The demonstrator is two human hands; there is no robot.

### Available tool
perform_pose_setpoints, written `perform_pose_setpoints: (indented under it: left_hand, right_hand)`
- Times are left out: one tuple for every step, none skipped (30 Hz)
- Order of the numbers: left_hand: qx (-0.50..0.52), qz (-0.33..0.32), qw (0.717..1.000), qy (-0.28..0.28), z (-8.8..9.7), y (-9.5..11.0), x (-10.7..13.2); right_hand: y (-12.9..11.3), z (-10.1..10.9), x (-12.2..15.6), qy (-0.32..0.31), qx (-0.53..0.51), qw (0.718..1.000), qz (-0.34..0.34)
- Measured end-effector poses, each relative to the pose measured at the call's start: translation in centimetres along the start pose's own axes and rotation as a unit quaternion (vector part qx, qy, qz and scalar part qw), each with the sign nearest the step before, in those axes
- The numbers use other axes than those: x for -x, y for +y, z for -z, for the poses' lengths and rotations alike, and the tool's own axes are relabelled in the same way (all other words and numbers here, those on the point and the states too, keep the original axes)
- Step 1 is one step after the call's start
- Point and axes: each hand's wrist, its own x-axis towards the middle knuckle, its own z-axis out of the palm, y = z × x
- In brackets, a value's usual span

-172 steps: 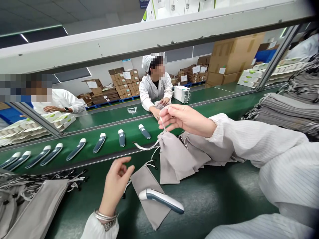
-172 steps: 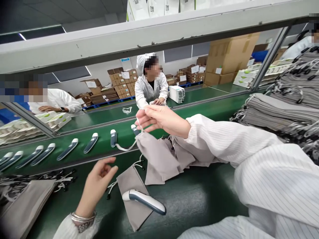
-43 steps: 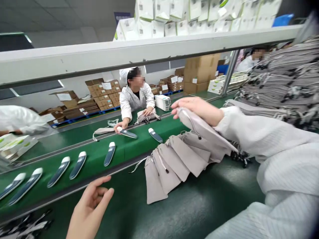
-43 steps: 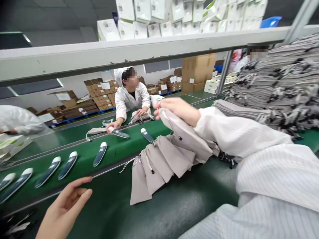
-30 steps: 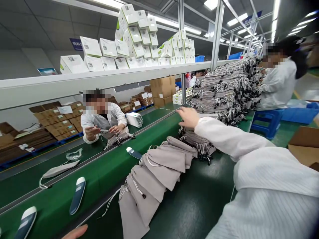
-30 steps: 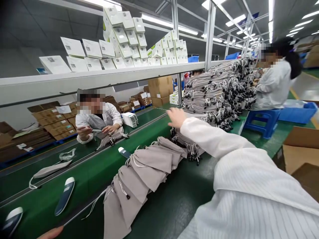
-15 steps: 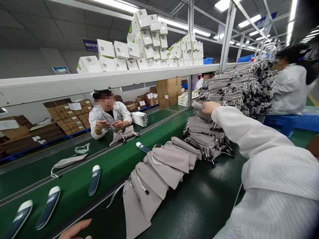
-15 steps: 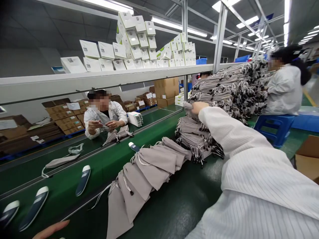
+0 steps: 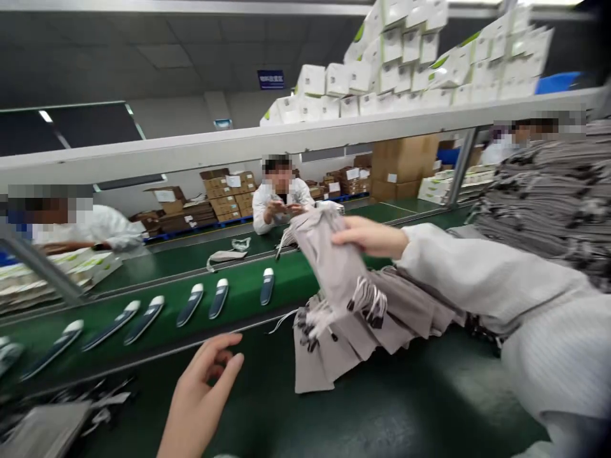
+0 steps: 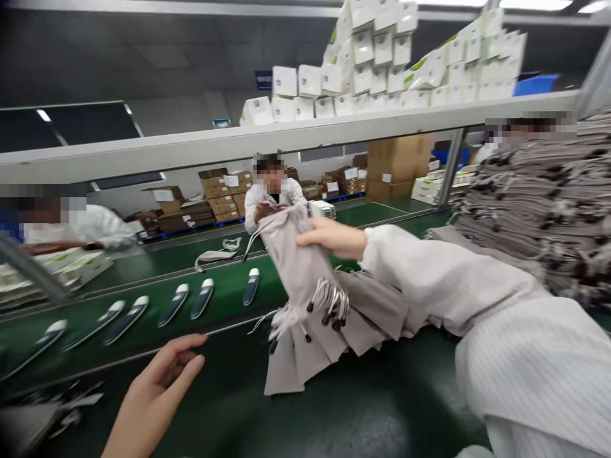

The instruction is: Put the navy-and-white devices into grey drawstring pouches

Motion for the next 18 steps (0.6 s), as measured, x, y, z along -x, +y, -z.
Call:
perform_pose_setpoints:
  left_hand:
    - [0.008, -0.004, 0.999, 0.039, 0.2, 0.8, 0.5]
    - [0.013, -0.010, 0.995, 0.093, 0.4, 1.7, 1.0]
    - [0.011, -0.018, 0.987, 0.157, 0.6, 2.5, 1.5]
    - [0.002, -0.029, 0.975, 0.222, 0.7, 3.3, 2.1]
    - [-0.013, -0.043, 0.959, 0.281, 0.7, 4.0, 2.7]
    - [-0.031, -0.062, 0.942, 0.327, 0.6, 4.5, 3.2]
    - [-0.049, -0.083, 0.931, 0.352, 0.5, 4.9, 3.7]
    - [-0.067, -0.107, 0.929, 0.349, 0.2, 4.9, 4.0]
    - [-0.086, -0.136, 0.933, 0.321, 0.0, 4.7, 4.2]
    - [-0.108, -0.169, 0.940, 0.276, -0.3, 4.2, 4.3]
    - [-0.134, -0.195, 0.947, 0.218, -0.6, 3.4, 4.1]
    - [-0.162, -0.213, 0.951, 0.157, -0.9, 2.5, 3.9]
    - [-0.191, -0.217, 0.952, 0.097, -1.1, 1.5, 3.6]
    - [-0.216, -0.210, 0.952, 0.045, -1.3, 0.4, 3.3]
    - [-0.234, -0.192, 0.953, -0.002, -1.4, -0.5, 3.1]
    - [-0.241, -0.171, 0.954, -0.046, -1.5, -1.4, 2.8]
    - [-0.239, -0.152, 0.955, -0.089, -1.6, -2.1, 2.6]
    - [-0.232, -0.135, 0.955, -0.125, -1.8, -2.6, 2.4]
  right_hand:
    - [1.1, -2.7, -1.2, -0.058, -0.021, 0.998, -0.024]
    - [2.2, -5.3, -2.3, -0.119, -0.031, 0.991, -0.046]
    - [3.2, -8.0, -3.4, -0.186, -0.027, 0.980, -0.066]
    - [4.2, -10.6, -4.4, -0.259, -0.012, 0.962, -0.081]
    - [5.2, -13.2, -5.4, -0.340, 0.016, 0.936, -0.093]
    - [6.1, -15.9, -6.4, -0.426, 0.052, 0.898, -0.100]
    - [6.9, -18.4, -7.4, -0.506, 0.083, 0.853, -0.100]
    - [7.7, -20.7, -8.4, -0.580, 0.112, 0.800, -0.104]
    - [8.3, -22.6, -9.4, -0.640, 0.141, 0.749, -0.098]
    - [8.6, -23.9, -10.3, -0.673, 0.173, 0.715, -0.077]
    - [8.7, -24.5, -11.2, -0.680, 0.205, 0.702, -0.046]
    - [8.5, -24.2, -12.0, -0.664, 0.238, 0.709, -0.006]
    - [8.2, -23.0, -12.8, -0.614, 0.272, 0.740, 0.037]
    - [7.7, -21.0, -13.5, -0.558, 0.298, 0.772, 0.063]
    - [7.3, -18.2, -14.3, -0.491, 0.345, 0.797, 0.075]
    - [7.1, -15.0, -15.0, -0.391, 0.415, 0.819, 0.072]
    - [7.1, -11.6, -15.5, -0.267, 0.496, 0.825, 0.050]
    - [7.3, -8.3, -16.0, -0.199, 0.532, 0.823, 0.032]
